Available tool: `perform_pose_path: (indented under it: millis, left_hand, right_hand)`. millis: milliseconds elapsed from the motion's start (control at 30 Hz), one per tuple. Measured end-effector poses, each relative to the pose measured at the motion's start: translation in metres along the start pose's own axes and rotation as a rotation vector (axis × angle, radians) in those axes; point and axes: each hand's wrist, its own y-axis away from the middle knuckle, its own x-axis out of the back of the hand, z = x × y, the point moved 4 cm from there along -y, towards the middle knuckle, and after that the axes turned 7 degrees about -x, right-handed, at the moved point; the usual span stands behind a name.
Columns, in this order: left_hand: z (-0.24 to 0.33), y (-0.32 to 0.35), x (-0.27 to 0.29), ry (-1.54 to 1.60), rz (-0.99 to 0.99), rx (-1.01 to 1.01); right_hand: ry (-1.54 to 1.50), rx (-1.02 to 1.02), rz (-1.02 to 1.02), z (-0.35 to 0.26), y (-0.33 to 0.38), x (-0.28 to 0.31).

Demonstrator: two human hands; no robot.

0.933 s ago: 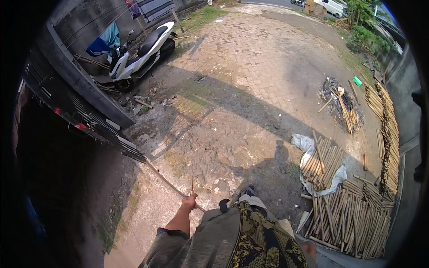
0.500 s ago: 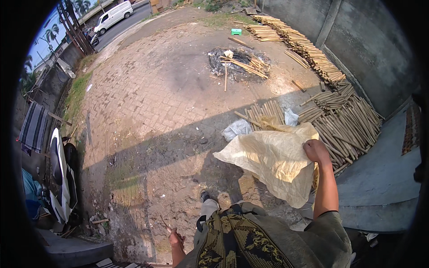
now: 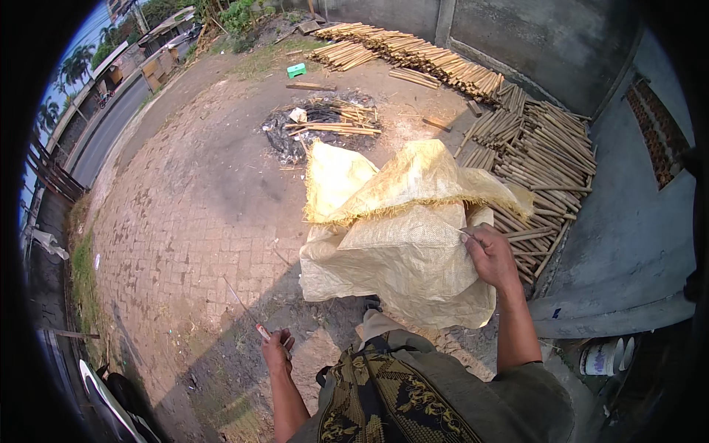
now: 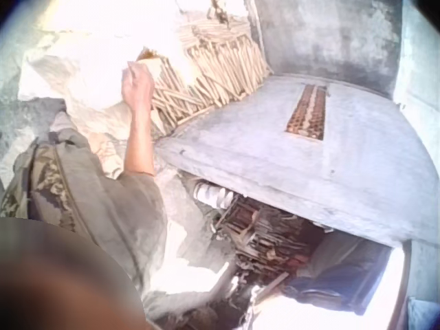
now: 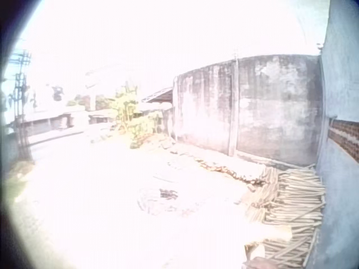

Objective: The person spreads a large sack on the ground, then repeatedly picks up bamboo poles from a pile, cuts them into shorter pieces using a machete, and places the cut pieces back onto the pile.

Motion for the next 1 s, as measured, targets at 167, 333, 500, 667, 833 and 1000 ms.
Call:
perform_pose_path:
  millis: [167,333,500,667,833,1000]
  left_hand:
    - [0.046,-0.123,-0.113,-0.121,-0.14,-0.079]
    - [0.147,-0.208,-0.236,-0.244,-0.264,-0.204]
    - [0.203,-0.307,-0.357,-0.171,-0.581,-0.325]
    - [0.219,-0.427,-0.463,-0.325,-0.899,-0.282]
    - [0.235,-0.475,-0.558,-0.248,-1.127,-0.284]
    - [0.252,-0.537,-0.671,-0.257,-1.06,-0.322]
  right_hand:
    - [0.003,0.177,-0.022,-0.017,-0.09,-0.099]
    - [0.066,0.421,-0.182,-0.079,-0.196,-0.182]
    - [0.04,0.473,-0.202,-0.094,-0.298,-0.28]
    - [-0.007,0.384,-0.099,-0.089,-0.425,-0.371]
    - [0.031,0.309,-0.095,-0.105,-0.516,-0.378]
    - [0.18,0.174,-0.063,-0.104,-0.622,-0.337]
